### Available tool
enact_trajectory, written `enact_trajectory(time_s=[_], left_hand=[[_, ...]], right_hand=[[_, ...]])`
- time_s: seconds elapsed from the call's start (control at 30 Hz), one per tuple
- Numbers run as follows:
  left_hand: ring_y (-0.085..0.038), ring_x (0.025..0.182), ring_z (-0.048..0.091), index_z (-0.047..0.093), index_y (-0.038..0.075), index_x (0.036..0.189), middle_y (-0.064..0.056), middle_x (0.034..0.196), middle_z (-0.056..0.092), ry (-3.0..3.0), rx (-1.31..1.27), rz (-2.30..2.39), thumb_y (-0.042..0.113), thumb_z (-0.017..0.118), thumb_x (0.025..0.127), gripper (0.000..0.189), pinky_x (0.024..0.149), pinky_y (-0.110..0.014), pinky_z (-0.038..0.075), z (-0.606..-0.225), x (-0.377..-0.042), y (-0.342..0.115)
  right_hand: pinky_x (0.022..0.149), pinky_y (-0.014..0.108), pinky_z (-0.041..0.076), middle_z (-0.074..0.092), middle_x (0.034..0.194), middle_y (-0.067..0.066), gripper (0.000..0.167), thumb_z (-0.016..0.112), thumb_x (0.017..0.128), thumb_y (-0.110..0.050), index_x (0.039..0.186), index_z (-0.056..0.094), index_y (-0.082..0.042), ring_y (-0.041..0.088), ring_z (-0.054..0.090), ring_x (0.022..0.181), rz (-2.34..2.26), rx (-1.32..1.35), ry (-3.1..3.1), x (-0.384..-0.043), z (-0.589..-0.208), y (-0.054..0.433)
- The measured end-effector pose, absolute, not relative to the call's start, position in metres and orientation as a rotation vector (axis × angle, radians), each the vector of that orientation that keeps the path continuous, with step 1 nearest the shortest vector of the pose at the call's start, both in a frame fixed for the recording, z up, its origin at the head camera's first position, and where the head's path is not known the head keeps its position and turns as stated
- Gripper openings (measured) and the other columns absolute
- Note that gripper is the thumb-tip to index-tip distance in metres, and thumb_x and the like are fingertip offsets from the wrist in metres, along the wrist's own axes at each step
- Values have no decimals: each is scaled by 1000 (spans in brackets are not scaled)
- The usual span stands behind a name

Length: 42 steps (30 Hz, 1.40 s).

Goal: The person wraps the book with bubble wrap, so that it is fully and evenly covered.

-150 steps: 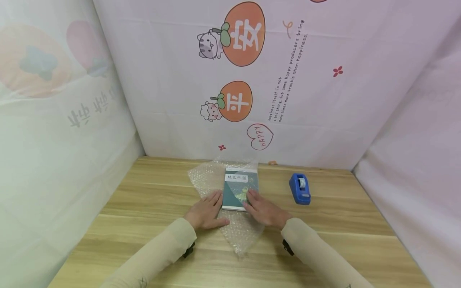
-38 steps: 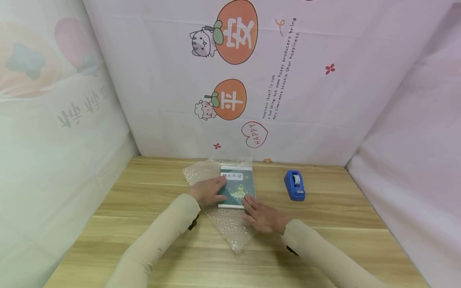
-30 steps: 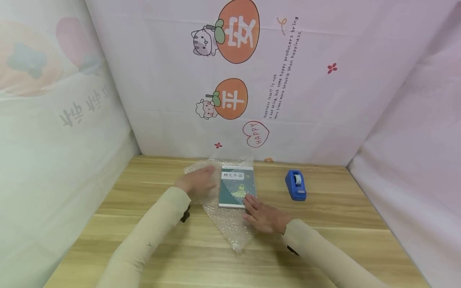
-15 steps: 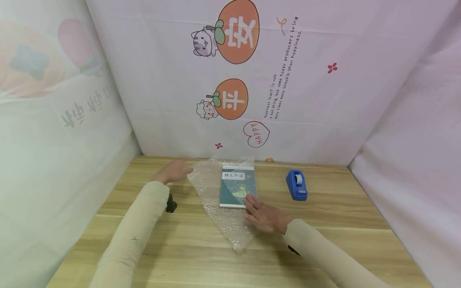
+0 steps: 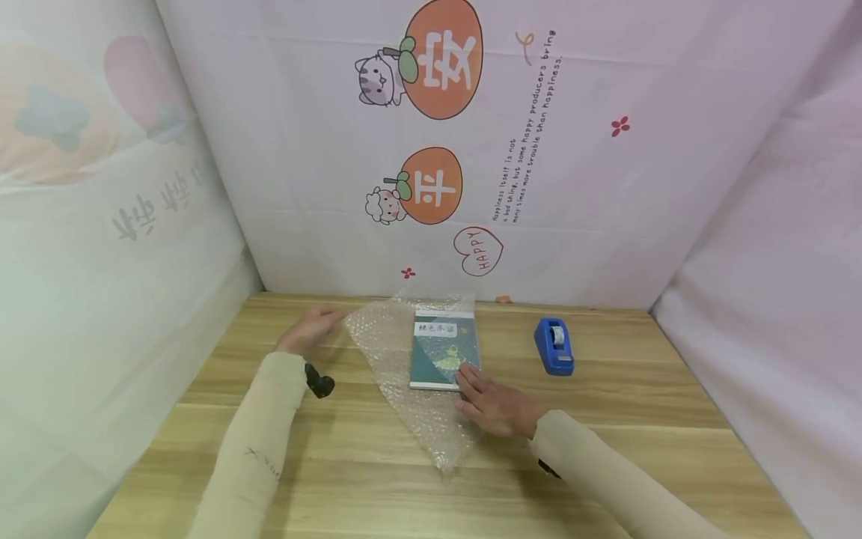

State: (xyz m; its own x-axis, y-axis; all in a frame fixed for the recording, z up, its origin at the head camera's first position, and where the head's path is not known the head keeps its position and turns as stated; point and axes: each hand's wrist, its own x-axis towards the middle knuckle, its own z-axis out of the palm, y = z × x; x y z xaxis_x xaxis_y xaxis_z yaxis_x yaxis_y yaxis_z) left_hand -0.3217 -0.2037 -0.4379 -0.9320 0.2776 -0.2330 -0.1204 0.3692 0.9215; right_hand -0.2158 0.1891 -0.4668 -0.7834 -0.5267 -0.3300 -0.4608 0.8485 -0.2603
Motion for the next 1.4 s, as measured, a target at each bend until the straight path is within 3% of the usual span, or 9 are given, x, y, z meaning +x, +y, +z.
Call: enact_trajectory(time_s=[0.17, 0.37, 0.67, 0.8, 0.93, 1.23, 1.4], left_hand=[[-39, 164, 20, 33, -5, 162, -23, 173, 26, 2001, 239, 1839, 30, 41, 116, 58, 136, -53, 12, -455, -320, -200], [-38, 165, 18, 24, -7, 164, -23, 175, 20, 1825, 147, 2012, 21, 38, 116, 57, 137, -50, 13, -466, -317, -188], [-34, 158, 35, 26, -9, 162, -26, 168, 33, 1695, 4, 2178, 13, 35, 116, 51, 131, -41, 32, -483, -322, -171], [-25, 142, 54, 31, -11, 159, -23, 158, 46, 1740, -85, 2197, 12, 38, 115, 50, 124, -33, 44, -483, -324, -164], [-18, 130, 60, 34, -11, 158, -24, 156, 48, 1792, -151, 2203, 12, 39, 115, 49, 119, -29, 48, -475, -323, -157], [-27, 142, 59, 38, -12, 156, -28, 156, 49, 1716, -197, 2279, 8, 43, 114, 47, 120, -32, 47, -454, -322, -146], [-35, 150, 48, 38, -13, 155, -29, 159, 44, 1733, -170, 2249, 8, 41, 114, 46, 122, -33, 45, -444, -324, -137]], right_hand=[[136, 50, 18, 5, 180, 13, 70, 25, 115, -49, 170, 13, -6, 31, 5, 168, -233, -740, 2628, -215, -466, 190], [136, 51, 18, 5, 180, 13, 69, 25, 116, -47, 170, 13, -6, 31, 5, 168, -239, -745, 2629, -215, -467, 190], [136, 51, 18, 4, 180, 13, 70, 24, 115, -49, 170, 13, -7, 31, 5, 168, -241, -746, 2630, -215, -467, 191], [136, 51, 18, 4, 180, 13, 70, 24, 115, -48, 170, 13, -6, 31, 5, 168, -243, -755, 2630, -214, -466, 190], [136, 52, 18, 5, 180, 14, 69, 24, 116, -47, 170, 14, -5, 32, 5, 168, -247, -757, 2625, -214, -466, 190], [136, 52, 17, 4, 180, 14, 69, 24, 116, -46, 170, 13, -5, 31, 5, 168, -248, -748, 2624, -214, -466, 190], [136, 51, 17, 4, 180, 13, 69, 25, 116, -47, 170, 14, -5, 31, 5, 168, -244, -746, 2622, -214, -466, 190]])
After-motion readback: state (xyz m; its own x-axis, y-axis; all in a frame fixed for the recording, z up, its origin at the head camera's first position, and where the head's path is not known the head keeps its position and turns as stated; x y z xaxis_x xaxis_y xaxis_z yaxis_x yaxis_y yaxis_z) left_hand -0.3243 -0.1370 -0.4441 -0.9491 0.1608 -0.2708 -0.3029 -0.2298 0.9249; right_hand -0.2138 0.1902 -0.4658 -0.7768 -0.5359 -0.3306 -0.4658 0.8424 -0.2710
